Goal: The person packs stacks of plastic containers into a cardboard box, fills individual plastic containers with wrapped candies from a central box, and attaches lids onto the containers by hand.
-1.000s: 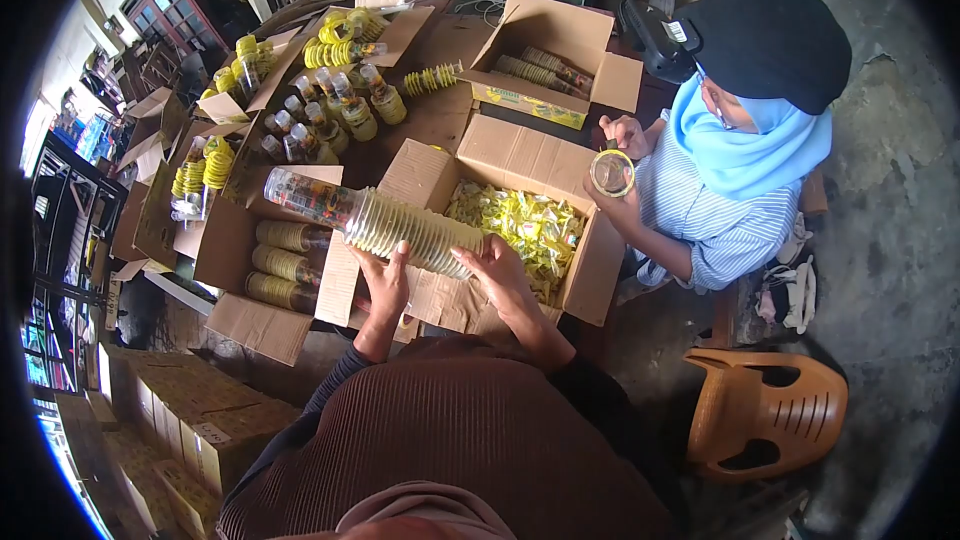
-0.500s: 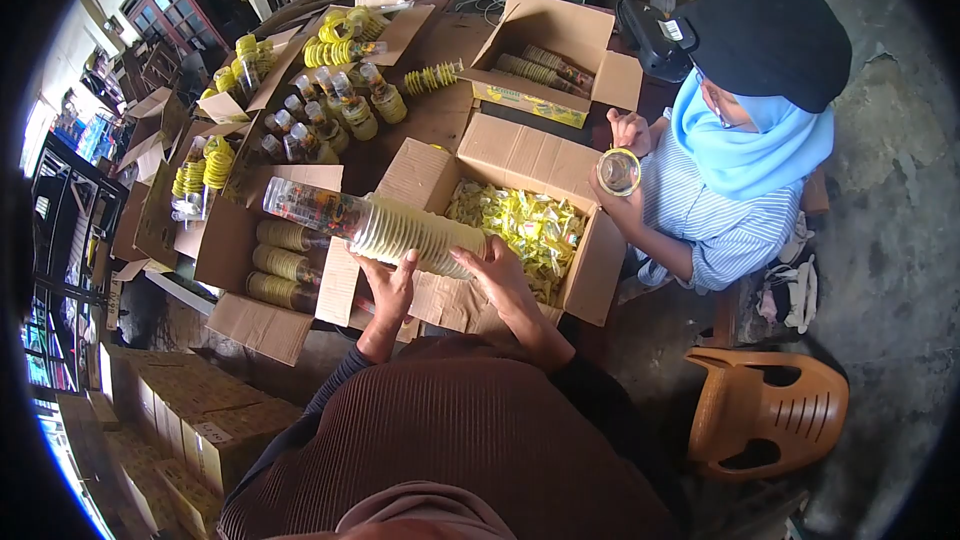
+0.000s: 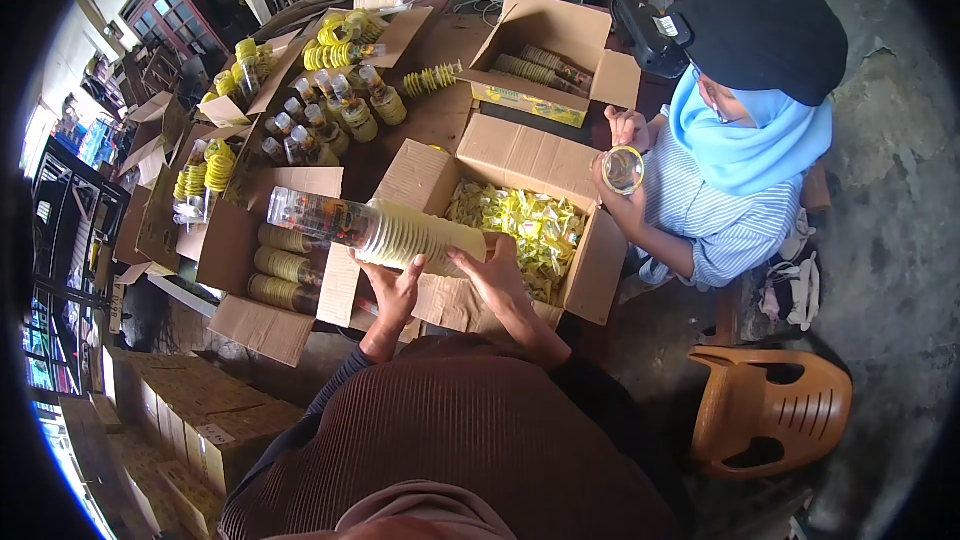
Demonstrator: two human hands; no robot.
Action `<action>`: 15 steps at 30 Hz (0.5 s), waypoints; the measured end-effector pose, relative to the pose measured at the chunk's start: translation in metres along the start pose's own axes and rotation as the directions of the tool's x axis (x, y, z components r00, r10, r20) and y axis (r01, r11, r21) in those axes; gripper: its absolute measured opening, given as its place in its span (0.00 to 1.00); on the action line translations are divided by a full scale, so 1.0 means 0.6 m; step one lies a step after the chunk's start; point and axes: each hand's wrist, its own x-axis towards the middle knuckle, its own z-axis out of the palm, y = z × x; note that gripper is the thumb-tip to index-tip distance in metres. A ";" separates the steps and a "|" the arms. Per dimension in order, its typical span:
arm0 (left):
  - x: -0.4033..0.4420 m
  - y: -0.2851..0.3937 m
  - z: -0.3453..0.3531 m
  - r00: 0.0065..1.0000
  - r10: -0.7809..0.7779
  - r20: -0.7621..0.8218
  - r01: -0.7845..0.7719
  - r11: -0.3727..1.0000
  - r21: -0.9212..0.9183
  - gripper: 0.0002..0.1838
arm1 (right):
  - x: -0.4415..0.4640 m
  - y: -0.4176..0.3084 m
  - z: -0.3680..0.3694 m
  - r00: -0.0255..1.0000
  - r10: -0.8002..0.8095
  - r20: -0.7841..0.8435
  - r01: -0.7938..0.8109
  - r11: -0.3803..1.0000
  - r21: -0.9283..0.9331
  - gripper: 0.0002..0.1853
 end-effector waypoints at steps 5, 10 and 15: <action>-0.003 -0.004 0.003 0.997 -0.062 -0.038 0.060 0.997 -0.046 0.61 | 0.000 0.011 -0.005 0.804 -0.592 -0.058 0.560 0.786 -0.260 0.36; -0.003 -0.009 0.003 0.999 -0.035 -0.025 0.035 0.999 -0.014 0.61 | -0.009 -0.007 0.004 0.917 -0.395 -0.055 0.399 0.906 0.142 0.33; -0.006 -0.006 0.006 1.000 -0.025 0.007 0.026 0.998 -0.055 0.61 | 0.011 0.029 0.001 0.905 -0.419 -0.070 0.424 0.900 0.102 0.32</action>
